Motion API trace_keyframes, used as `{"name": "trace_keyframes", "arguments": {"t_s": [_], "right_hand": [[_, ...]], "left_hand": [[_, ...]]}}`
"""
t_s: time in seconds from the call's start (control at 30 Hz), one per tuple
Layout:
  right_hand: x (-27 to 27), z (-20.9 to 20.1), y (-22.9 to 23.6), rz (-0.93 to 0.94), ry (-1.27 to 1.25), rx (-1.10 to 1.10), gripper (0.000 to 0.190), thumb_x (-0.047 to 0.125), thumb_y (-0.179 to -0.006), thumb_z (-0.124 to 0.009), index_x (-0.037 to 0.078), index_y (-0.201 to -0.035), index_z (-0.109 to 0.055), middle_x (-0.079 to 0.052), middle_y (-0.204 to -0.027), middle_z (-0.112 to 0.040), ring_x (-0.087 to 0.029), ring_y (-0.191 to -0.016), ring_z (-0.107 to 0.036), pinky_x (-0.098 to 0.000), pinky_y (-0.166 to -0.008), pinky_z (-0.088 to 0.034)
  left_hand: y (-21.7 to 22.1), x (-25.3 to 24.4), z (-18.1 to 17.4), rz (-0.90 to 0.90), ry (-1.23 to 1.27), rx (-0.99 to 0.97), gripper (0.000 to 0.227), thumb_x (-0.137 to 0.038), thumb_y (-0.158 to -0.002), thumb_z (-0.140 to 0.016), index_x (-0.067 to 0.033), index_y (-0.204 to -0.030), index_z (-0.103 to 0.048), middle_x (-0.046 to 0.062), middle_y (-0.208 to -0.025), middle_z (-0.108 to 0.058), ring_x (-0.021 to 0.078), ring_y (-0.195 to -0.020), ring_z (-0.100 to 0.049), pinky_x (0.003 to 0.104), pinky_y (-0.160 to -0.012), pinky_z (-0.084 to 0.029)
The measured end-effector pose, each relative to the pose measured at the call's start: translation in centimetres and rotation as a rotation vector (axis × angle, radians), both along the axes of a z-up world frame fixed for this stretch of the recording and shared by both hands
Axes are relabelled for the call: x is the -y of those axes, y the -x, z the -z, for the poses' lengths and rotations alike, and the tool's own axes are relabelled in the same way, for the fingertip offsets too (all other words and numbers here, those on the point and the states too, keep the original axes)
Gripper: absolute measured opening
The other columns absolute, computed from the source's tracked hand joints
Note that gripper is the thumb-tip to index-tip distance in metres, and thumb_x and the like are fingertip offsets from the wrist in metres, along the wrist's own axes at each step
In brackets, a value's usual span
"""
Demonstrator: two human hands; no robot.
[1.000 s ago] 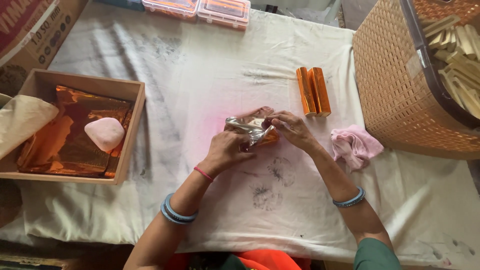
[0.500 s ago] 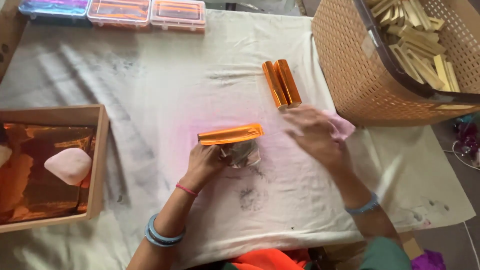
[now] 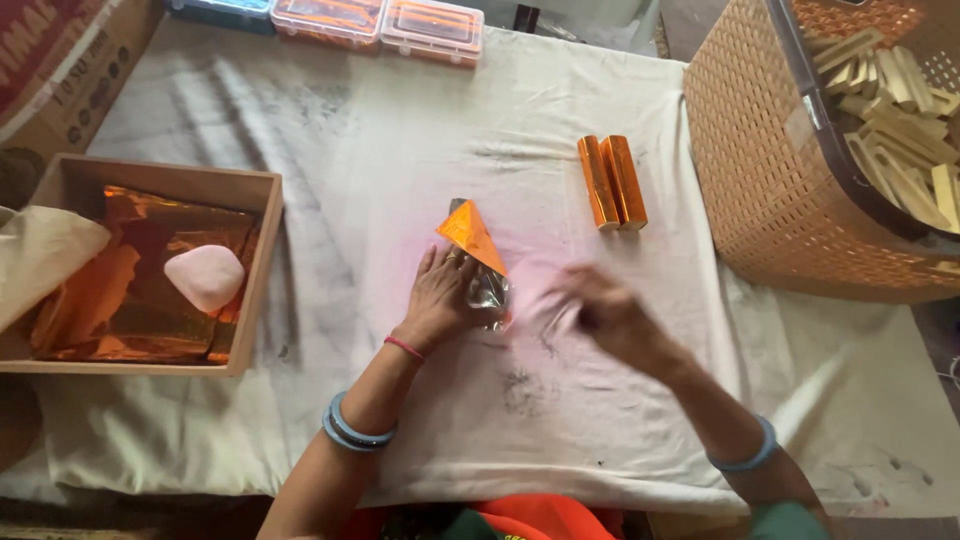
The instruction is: Manually wrap a wooden stick in foil and polish it using a cloth.
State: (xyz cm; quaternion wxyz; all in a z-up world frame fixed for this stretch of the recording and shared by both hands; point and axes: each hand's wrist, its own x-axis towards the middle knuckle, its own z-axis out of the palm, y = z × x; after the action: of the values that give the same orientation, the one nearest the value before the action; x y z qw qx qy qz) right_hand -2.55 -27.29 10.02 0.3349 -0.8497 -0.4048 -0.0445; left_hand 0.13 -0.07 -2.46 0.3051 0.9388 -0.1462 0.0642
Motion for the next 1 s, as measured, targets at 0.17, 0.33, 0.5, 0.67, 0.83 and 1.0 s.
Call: {"name": "trace_keyframes", "arguments": {"t_s": [0.17, 0.33, 0.5, 0.67, 0.83, 1.0], "right_hand": [[-7.6, -2.8, 4.3, -0.442, -0.016, -0.15, 0.051, -0.01, -0.084, -0.071, 0.012, -0.129, -0.07, -0.012, -0.126, -0.066, -0.023, -0.11, -0.071, -0.0326, -0.089, -0.063], [-10.4, -0.7, 4.1, -0.445, -0.072, -0.148, 0.051, -0.013, -0.082, -0.068, 0.01, -0.128, -0.071, -0.016, -0.128, -0.064, -0.027, -0.112, -0.069, -0.0355, -0.09, -0.061], [-9.2, 5.0, -2.3, -0.08, -0.151, 0.005, 0.041, -0.002, -0.075, -0.078, 0.008, -0.114, -0.072, -0.012, -0.125, -0.067, -0.026, -0.111, -0.07, -0.0354, -0.09, -0.061], [-5.1, 5.0, -6.0, 0.227, 0.225, 0.197, 0.045, 0.009, -0.078, -0.078, 0.013, -0.122, -0.07, -0.012, -0.132, -0.064, -0.03, -0.122, -0.06, -0.0431, -0.096, -0.055], [-3.0, 5.6, -4.6, 0.176, 0.359, 0.304, 0.061, 0.022, -0.087, -0.075, 0.017, -0.145, -0.057, -0.018, -0.15, -0.05, -0.036, -0.138, -0.047, -0.0514, -0.104, -0.044], [-2.0, 5.1, -2.8, -0.051, 0.347, 0.248, 0.063, 0.038, -0.085, -0.076, 0.02, -0.142, -0.056, -0.022, -0.158, -0.036, -0.04, -0.144, -0.036, -0.0576, -0.109, -0.032]], "left_hand": [[1.8, -0.7, -4.2, 0.003, -0.138, 0.052, 0.083, -0.049, -0.077, -0.079, -0.0155, -0.147, -0.05, 0.008, -0.155, -0.043, 0.0279, -0.153, -0.025, 0.051, -0.126, -0.012], [0.1, -0.1, -0.6, 0.03, -0.058, -0.038, 0.087, -0.048, -0.074, -0.077, -0.0093, -0.146, -0.046, 0.015, -0.158, -0.034, 0.0303, -0.152, -0.02, 0.052, -0.122, -0.011], [-0.8, -0.8, 2.8, 0.068, -0.132, 0.213, 0.067, -0.041, -0.088, -0.064, -0.0159, -0.148, -0.048, 0.013, -0.162, -0.036, 0.0287, -0.153, -0.024, 0.054, -0.122, -0.011], [1.3, -1.0, -3.2, 0.07, -0.12, 0.035, 0.085, -0.049, -0.078, -0.075, -0.0131, -0.15, -0.047, 0.013, -0.158, -0.038, 0.0299, -0.153, -0.023, 0.052, -0.125, -0.014], [2.8, -2.2, -7.5, 0.197, -0.196, -0.1, 0.091, -0.055, -0.064, -0.088, -0.0121, -0.137, -0.057, 0.013, -0.16, -0.035, 0.0321, -0.15, -0.025, 0.057, -0.119, -0.021], [2.7, -4.3, -11.9, 0.246, -0.079, -0.03, 0.045, -0.042, -0.087, -0.077, -0.0115, -0.12, -0.071, 0.009, -0.126, -0.071, 0.0282, -0.118, -0.066, 0.041, -0.102, -0.053]]}}
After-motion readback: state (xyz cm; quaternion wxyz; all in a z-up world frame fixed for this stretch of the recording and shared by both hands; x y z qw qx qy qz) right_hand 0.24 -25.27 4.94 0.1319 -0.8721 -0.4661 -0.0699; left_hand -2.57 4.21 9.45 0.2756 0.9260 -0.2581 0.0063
